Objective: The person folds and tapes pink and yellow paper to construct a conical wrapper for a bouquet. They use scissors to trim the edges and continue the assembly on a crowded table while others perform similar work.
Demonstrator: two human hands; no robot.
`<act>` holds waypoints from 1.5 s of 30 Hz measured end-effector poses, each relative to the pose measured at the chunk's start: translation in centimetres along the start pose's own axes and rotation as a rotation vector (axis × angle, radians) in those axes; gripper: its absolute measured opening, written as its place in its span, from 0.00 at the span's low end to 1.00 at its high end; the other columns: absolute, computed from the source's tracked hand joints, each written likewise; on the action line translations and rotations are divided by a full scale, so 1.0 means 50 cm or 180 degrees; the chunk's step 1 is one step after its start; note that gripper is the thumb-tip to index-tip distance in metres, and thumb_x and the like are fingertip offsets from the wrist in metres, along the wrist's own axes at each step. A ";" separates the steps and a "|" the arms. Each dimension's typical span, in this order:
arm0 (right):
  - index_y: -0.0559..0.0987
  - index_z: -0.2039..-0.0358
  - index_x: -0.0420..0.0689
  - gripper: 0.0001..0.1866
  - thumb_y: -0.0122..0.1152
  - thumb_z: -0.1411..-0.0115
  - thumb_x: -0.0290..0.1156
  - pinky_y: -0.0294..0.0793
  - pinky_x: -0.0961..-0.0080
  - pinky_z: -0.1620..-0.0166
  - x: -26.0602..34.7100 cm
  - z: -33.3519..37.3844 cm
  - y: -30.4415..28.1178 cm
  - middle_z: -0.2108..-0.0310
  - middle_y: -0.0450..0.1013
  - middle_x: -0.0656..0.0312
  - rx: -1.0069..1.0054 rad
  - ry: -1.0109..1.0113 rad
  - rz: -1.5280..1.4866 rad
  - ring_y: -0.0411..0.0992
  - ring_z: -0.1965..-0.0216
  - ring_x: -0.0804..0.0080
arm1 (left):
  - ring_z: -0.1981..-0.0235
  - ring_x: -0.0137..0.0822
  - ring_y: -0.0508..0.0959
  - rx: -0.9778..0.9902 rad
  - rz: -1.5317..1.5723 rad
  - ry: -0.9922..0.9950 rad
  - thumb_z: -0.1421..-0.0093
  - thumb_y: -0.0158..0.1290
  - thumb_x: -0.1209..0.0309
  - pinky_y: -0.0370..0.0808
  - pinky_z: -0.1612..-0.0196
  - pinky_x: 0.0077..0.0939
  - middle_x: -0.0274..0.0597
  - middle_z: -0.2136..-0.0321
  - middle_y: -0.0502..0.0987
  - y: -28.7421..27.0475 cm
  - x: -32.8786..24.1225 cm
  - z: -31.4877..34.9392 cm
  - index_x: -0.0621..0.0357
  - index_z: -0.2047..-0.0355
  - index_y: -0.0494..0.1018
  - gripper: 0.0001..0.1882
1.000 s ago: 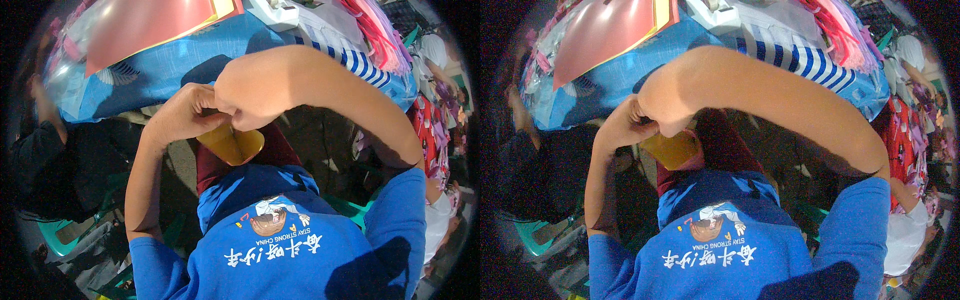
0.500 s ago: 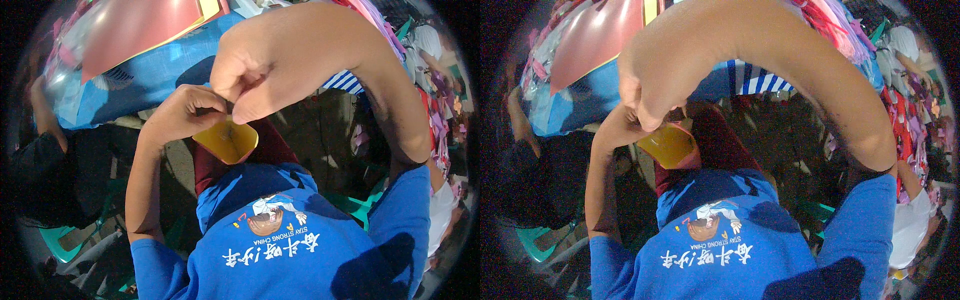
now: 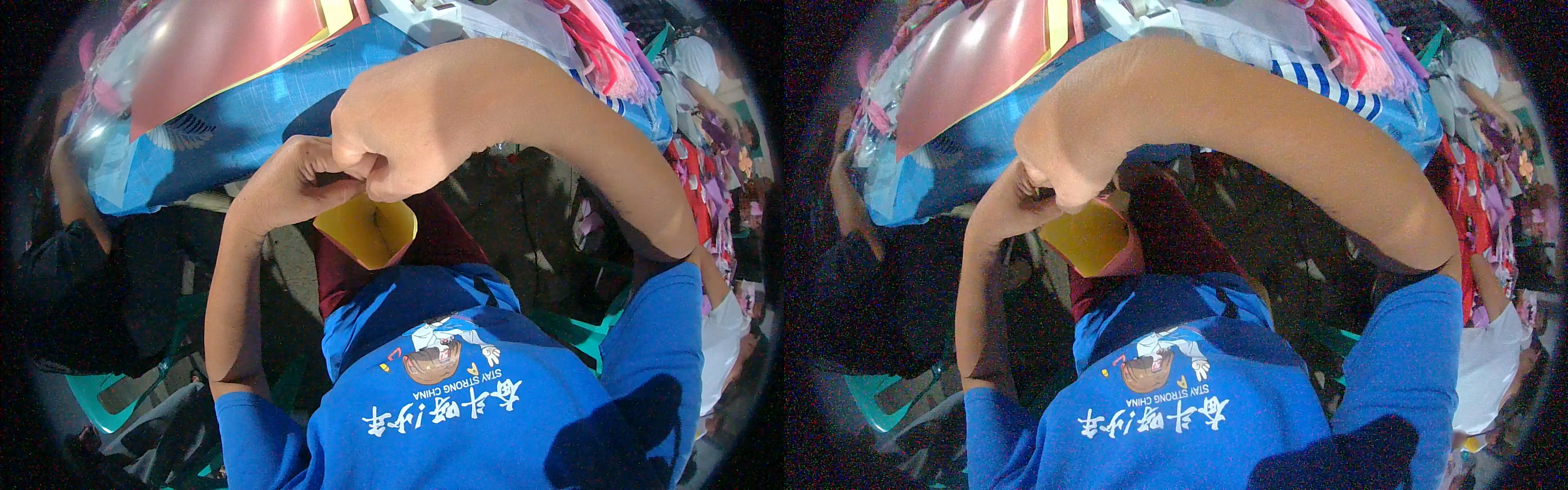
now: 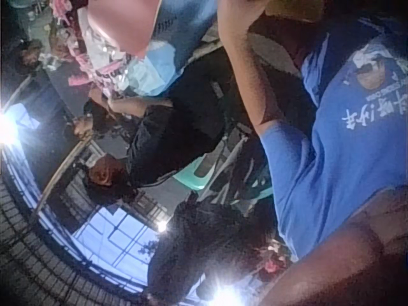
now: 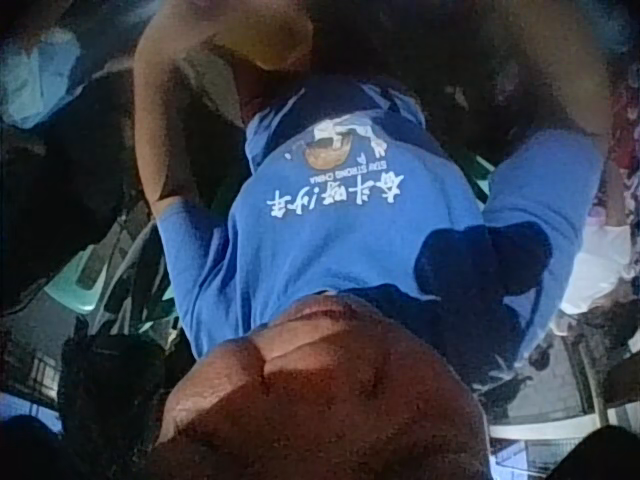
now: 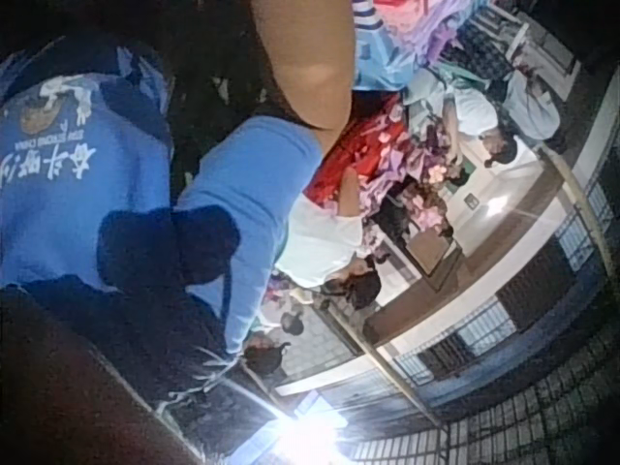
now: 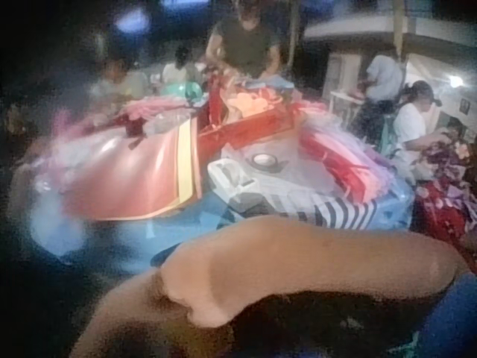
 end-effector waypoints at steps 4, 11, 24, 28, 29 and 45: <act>0.75 0.80 0.39 0.08 0.55 0.56 0.31 0.70 0.68 0.75 0.013 -0.001 -0.007 0.83 0.71 0.51 0.0099 0.0117 0.0235 0.71 0.80 0.60 | 0.68 0.33 0.77 0.0032 -0.0001 0.0045 0.54 0.53 0.80 0.72 0.62 0.24 0.43 0.71 0.78 -0.001 0.007 0.002 0.60 0.65 0.76 0.13; 0.75 0.83 0.39 0.07 0.55 0.57 0.29 0.71 0.67 0.74 0.015 -0.022 0.008 0.83 0.71 0.52 0.0067 0.0035 0.0557 0.72 0.79 0.60 | 0.67 0.30 0.77 0.0045 0.0284 -0.0159 0.54 0.53 0.80 0.72 0.60 0.22 0.42 0.70 0.78 0.003 0.020 0.005 0.61 0.65 0.76 0.14; 0.75 0.84 0.39 0.06 0.56 0.59 0.29 0.69 0.67 0.75 0.002 -0.030 0.018 0.85 0.70 0.52 0.0089 0.0190 0.0679 0.71 0.80 0.59 | 0.67 0.30 0.77 0.0127 0.0403 -0.0185 0.54 0.52 0.81 0.72 0.60 0.22 0.44 0.69 0.78 0.005 0.018 -0.001 0.65 0.65 0.75 0.13; 0.74 0.85 0.39 0.07 0.56 0.59 0.29 0.68 0.66 0.75 0.008 -0.032 0.014 0.85 0.70 0.52 0.0173 0.0157 0.0679 0.71 0.80 0.59 | 0.67 0.31 0.77 0.0083 0.0246 0.0007 0.54 0.52 0.80 0.72 0.60 0.23 0.44 0.70 0.78 0.002 0.017 0.001 0.65 0.66 0.75 0.12; 0.74 0.84 0.39 0.07 0.56 0.59 0.29 0.68 0.66 0.75 0.013 -0.031 0.011 0.85 0.70 0.52 0.0186 0.0176 0.0659 0.71 0.80 0.59 | 0.67 0.31 0.77 0.0073 0.0234 0.0019 0.53 0.52 0.80 0.72 0.60 0.23 0.44 0.70 0.78 0.002 0.019 0.001 0.65 0.66 0.75 0.12; 0.77 0.83 0.41 0.07 0.56 0.58 0.30 0.70 0.68 0.74 0.018 -0.031 0.009 0.84 0.72 0.52 0.0256 0.0332 0.0737 0.73 0.79 0.60 | 0.69 0.33 0.78 0.0129 0.0163 0.0108 0.54 0.52 0.81 0.72 0.61 0.24 0.44 0.71 0.78 0.002 0.014 -0.005 0.66 0.67 0.74 0.11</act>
Point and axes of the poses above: each hand's wrist, its own z-axis away from the middle knuckle, its own y-axis out of the palm, x = y × z, the point moved 1 cm from there along -z, towards the middle knuckle
